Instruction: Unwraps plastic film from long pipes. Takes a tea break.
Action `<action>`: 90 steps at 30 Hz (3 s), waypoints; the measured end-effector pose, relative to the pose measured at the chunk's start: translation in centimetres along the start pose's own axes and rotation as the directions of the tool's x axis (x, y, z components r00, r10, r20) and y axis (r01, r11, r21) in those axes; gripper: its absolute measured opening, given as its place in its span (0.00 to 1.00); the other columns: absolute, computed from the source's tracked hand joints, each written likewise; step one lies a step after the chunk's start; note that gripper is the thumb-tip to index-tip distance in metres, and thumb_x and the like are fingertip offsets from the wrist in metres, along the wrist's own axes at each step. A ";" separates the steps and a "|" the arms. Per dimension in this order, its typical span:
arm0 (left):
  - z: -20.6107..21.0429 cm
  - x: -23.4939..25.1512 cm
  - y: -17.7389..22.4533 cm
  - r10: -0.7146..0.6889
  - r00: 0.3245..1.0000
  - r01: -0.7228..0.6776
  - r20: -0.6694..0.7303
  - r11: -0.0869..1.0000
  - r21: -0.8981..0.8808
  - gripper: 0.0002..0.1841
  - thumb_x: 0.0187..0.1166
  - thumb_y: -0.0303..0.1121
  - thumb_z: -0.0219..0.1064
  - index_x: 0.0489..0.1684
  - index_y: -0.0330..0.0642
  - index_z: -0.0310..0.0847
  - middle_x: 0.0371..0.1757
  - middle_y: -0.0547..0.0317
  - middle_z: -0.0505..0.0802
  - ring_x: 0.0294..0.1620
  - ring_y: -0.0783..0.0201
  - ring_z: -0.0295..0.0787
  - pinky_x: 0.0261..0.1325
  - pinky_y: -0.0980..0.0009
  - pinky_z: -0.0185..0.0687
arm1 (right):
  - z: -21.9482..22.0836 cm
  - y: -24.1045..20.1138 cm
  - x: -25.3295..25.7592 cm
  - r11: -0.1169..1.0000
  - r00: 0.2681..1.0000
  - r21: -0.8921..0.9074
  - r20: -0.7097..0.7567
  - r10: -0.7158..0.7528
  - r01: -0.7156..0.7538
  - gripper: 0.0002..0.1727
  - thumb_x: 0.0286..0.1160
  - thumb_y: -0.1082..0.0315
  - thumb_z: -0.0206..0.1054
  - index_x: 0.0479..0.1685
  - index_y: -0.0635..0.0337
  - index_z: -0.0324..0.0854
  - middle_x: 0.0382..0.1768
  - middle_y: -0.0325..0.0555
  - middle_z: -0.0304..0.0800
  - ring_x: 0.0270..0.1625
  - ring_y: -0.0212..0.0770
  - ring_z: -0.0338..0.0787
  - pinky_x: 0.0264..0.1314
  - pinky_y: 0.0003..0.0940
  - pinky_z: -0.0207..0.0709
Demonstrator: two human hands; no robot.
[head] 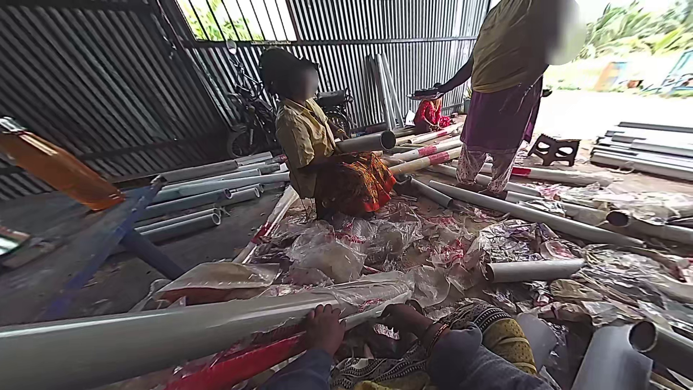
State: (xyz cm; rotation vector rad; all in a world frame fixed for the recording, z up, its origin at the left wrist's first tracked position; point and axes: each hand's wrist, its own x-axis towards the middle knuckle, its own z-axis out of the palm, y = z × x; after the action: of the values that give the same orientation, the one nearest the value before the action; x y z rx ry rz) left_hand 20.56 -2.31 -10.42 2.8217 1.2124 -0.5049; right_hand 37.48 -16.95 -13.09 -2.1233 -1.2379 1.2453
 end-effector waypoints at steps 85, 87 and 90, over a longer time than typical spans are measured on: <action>-0.3 -0.2 0.1 -0.003 1.000 0.003 0.012 1.000 -0.011 0.25 0.88 0.52 0.59 0.76 0.47 0.82 0.78 0.48 0.84 0.86 0.45 0.69 0.89 0.45 0.52 | 0.1 -0.3 -0.3 1.000 1.000 0.015 -0.004 0.018 -0.017 0.22 0.92 0.59 0.56 0.72 0.64 0.80 0.54 0.59 0.90 0.52 0.51 0.89 0.64 0.50 0.78; -0.3 -0.2 0.1 -0.001 1.000 0.001 0.010 1.000 -0.006 0.25 0.88 0.52 0.59 0.76 0.47 0.82 0.78 0.48 0.84 0.86 0.45 0.69 0.89 0.45 0.52 | 0.1 -0.3 -0.3 1.000 1.000 0.017 -0.002 0.013 -0.013 0.22 0.92 0.59 0.55 0.73 0.64 0.79 0.55 0.60 0.90 0.53 0.52 0.90 0.65 0.51 0.78; -0.3 -0.2 0.1 -0.003 1.000 0.003 0.008 1.000 -0.005 0.26 0.88 0.52 0.60 0.76 0.47 0.82 0.78 0.47 0.84 0.86 0.45 0.69 0.89 0.44 0.52 | 0.1 -0.3 -0.4 1.000 1.000 0.020 -0.002 0.012 -0.012 0.22 0.93 0.59 0.55 0.73 0.64 0.79 0.56 0.60 0.90 0.53 0.52 0.89 0.65 0.51 0.78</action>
State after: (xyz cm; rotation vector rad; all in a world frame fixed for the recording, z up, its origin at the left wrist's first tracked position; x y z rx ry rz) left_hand 20.53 -2.49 -10.12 2.8115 1.2143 -0.5120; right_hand 37.17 -17.08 -12.72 -2.1208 -1.2087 1.2546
